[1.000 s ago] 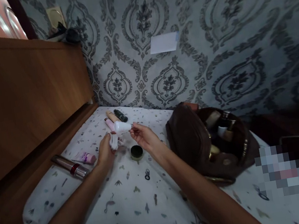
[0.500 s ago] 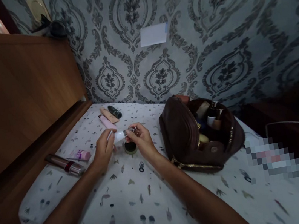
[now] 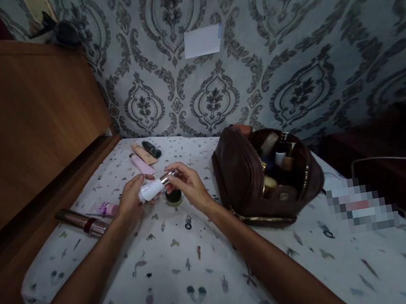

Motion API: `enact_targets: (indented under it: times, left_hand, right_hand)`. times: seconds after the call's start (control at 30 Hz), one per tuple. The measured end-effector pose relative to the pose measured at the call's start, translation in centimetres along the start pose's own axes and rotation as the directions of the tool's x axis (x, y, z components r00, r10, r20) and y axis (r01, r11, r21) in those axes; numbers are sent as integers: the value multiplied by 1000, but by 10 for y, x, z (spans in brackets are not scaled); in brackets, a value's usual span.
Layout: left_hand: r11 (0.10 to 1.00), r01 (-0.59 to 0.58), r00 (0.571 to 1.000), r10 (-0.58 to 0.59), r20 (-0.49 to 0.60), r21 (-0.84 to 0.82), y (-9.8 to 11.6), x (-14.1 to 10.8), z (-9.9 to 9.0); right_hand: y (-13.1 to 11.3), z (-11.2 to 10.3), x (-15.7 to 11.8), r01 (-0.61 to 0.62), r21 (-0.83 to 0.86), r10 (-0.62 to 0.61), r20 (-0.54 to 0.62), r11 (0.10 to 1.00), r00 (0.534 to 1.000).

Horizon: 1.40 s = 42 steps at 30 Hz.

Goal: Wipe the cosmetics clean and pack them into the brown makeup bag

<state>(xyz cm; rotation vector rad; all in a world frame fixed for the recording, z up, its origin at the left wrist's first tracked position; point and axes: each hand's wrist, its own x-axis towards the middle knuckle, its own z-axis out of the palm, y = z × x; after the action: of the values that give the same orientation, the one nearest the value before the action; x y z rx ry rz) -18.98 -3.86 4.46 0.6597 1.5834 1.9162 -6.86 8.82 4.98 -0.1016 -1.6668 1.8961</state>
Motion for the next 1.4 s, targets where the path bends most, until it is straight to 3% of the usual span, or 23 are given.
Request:
enact_targets:
  times: [0.07, 0.13, 0.23, 0.3, 0.43, 0.5, 0.57, 0.63, 0.67, 0.8, 0.9, 0.97, 1.03, 1.13, 1.3, 1.4]
  left_hand:
    - [966, -178, 984, 173, 43, 185, 3, -2, -4]
    - [853, -342, 939, 329, 104, 395, 7, -6, -7]
    - [583, -488, 858, 458, 233, 650, 10, -16, -5]
    - [377, -561, 786, 520, 333, 737, 8, -21, -1]
    - [42, -613, 649, 596, 473, 789, -3, -22, 6]
    - [-82, -601, 611, 595, 523, 795, -6, -19, 6]
    - [-133, -585, 597, 598, 535, 800, -6, -15, 3]
    - [-74, -576, 609, 625, 488, 814, -4, -13, -1]
    - [3, -579, 626, 643, 442, 816, -2, -12, -3]
    - [509, -550, 749, 652, 121, 662, 2, -12, -5]
    - [848, -395, 879, 461, -124, 353, -1, -11, 0]
    - [964, -253, 943, 266, -199, 85, -5, -8, 5]
    - [974, -147, 975, 113, -190, -175, -9, -5, 9]
    - [898, -63, 994, 19, -104, -435, -9, -2, 13]
    - [792, 105, 989, -144, -17, -602, 1, -7, 20]
    - [748, 216, 975, -194, 105, -628, 3, -16, 27]
  right_hand:
    - [-3, 0, -2, -14, -26, 14, 1, 1000, 1000]
    - [-6, 1, -4, -31, -63, 31, 5, 998, 999]
    - [-5, 8, -6, -60, -116, 63, 21, 991, 998]
    - [-1, 13, -8, -51, -152, 54, 21, 987, 998]
    - [6, 18, -8, -4, -182, -7, -60, 983, 998]
    - [6, 17, -7, -13, -133, -1, -104, 991, 995]
    - [4, 16, -6, -42, -52, 35, -135, 998, 990]
    - [1, 14, -5, -67, 20, 70, -178, 998, 982]
    - [0, 13, -5, -73, 52, 82, -205, 996, 975]
    - [-1, 16, -4, -73, 198, 127, -279, 978, 952]
    - [3, 22, -7, -79, 316, 170, -275, 945, 946]
    - [8, 27, -9, -96, 355, 198, -261, 930, 945]
    - [11, 31, -11, -118, 347, 216, -260, 931, 941]
    - [14, 33, -14, -129, 247, 199, -283, 960, 938]
    - [14, 34, -18, -62, -19, 56, -244, 998, 968]
    - [15, 35, -22, 51, -182, -87, -195, 982, 977]
